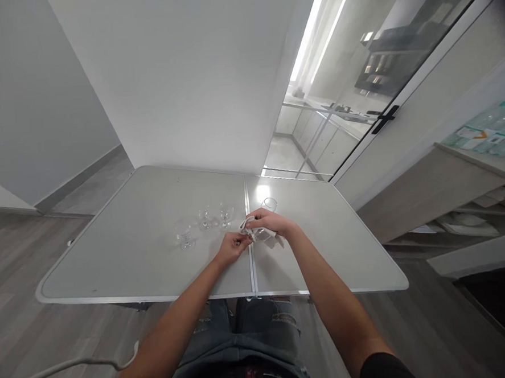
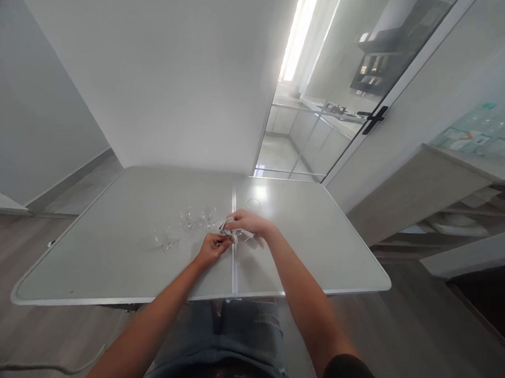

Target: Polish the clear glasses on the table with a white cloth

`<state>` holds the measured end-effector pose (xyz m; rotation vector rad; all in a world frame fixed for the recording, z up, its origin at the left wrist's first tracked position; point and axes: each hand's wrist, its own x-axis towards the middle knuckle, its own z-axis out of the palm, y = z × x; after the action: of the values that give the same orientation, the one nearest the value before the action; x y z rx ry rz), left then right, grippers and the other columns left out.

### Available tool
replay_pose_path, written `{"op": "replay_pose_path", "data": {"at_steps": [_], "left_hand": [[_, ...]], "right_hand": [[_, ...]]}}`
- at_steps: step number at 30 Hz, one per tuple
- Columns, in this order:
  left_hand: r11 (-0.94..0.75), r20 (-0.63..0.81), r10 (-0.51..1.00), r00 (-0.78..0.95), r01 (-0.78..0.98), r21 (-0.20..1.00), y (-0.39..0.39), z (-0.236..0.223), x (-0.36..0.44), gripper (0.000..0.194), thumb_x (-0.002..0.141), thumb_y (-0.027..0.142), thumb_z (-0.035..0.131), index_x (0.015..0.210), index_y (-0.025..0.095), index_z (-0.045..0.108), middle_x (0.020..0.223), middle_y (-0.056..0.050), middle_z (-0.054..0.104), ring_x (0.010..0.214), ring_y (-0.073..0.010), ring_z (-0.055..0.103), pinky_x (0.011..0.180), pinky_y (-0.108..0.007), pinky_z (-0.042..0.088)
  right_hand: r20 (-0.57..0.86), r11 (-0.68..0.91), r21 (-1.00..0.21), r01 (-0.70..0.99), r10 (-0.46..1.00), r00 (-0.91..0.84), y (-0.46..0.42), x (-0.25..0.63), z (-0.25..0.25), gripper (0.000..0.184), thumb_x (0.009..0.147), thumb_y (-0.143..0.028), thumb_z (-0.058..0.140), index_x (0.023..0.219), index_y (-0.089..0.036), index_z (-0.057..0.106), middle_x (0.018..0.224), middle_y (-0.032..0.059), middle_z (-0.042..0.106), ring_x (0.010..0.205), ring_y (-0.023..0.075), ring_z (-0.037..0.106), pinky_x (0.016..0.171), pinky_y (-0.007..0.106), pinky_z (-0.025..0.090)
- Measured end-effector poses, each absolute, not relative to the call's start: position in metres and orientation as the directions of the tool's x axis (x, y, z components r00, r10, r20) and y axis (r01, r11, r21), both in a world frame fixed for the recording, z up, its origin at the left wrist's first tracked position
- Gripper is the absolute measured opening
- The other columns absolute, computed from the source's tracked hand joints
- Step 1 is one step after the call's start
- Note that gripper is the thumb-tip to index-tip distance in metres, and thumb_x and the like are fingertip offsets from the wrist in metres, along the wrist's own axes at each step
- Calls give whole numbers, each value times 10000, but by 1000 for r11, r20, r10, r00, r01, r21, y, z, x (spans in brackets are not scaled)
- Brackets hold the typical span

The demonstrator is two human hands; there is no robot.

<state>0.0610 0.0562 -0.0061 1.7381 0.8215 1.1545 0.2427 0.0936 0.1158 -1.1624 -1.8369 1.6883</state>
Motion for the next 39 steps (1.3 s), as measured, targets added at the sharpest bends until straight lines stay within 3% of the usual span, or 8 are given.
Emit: {"op": "replay_pose_path", "data": {"at_steps": [8,14,20,25,28,32,36,39], "left_hand": [[-296,314,894,321,-102,950,55,-2,62,453,860,508,643,627,120,613,540,21,464,531,-86,388,542,-225,320],[-279,291,937,191,-90,956,56,1,62,418,859,512,632,681,134,605,637,4,516,604,-106,437,565,-217,349],[-230,252,939,234,-117,966,56,4,63,379,835,461,621,642,136,592,582,12,496,568,-106,431,528,-218,343],[-216,249,931,265,-149,965,60,-8,65,185,714,248,620,577,136,566,512,35,485,496,-78,393,493,-210,330],[-247,268,934,236,-116,962,62,-13,64,129,661,182,599,550,136,555,499,26,517,492,-79,410,489,-208,334],[-267,280,937,212,-85,960,60,-11,64,185,725,207,559,552,146,533,478,26,509,469,-79,416,475,-204,315],[-301,276,912,304,39,953,56,-6,65,260,788,236,556,544,146,529,476,22,512,462,-78,417,470,-203,297],[-359,299,882,363,111,927,55,-4,65,309,835,276,575,557,141,564,501,15,537,483,-83,428,493,-210,309]], "right_hand": [[-152,-331,-871,-362,883,-443,83,220,57,491,824,-692,508,853,-213,612,812,64,665,756,232,643,638,357,525],[-37,26,-875,-484,992,120,58,174,53,558,876,-678,405,1080,-210,630,1031,98,700,1016,244,648,806,350,540],[306,328,-945,6,873,380,27,162,54,454,997,-479,289,1335,-248,485,1413,121,536,1283,211,528,1043,394,435],[655,554,-507,660,746,-124,35,186,59,260,931,-216,418,1123,-220,593,1455,111,520,1434,267,345,1195,537,192],[562,611,-246,752,722,-403,47,197,75,266,891,-166,480,1118,-208,613,1354,108,600,1345,281,421,1169,499,232],[355,601,-127,789,771,-529,58,199,106,239,889,-198,535,1112,-197,620,1144,130,666,1160,283,527,992,413,383],[44,482,-151,863,876,-481,70,200,125,98,880,-240,566,843,-194,645,802,104,658,820,252,597,771,360,405],[-154,367,-341,866,887,-436,85,210,131,218,847,-273,601,643,-196,587,693,63,611,674,195,549,645,307,358]]}}
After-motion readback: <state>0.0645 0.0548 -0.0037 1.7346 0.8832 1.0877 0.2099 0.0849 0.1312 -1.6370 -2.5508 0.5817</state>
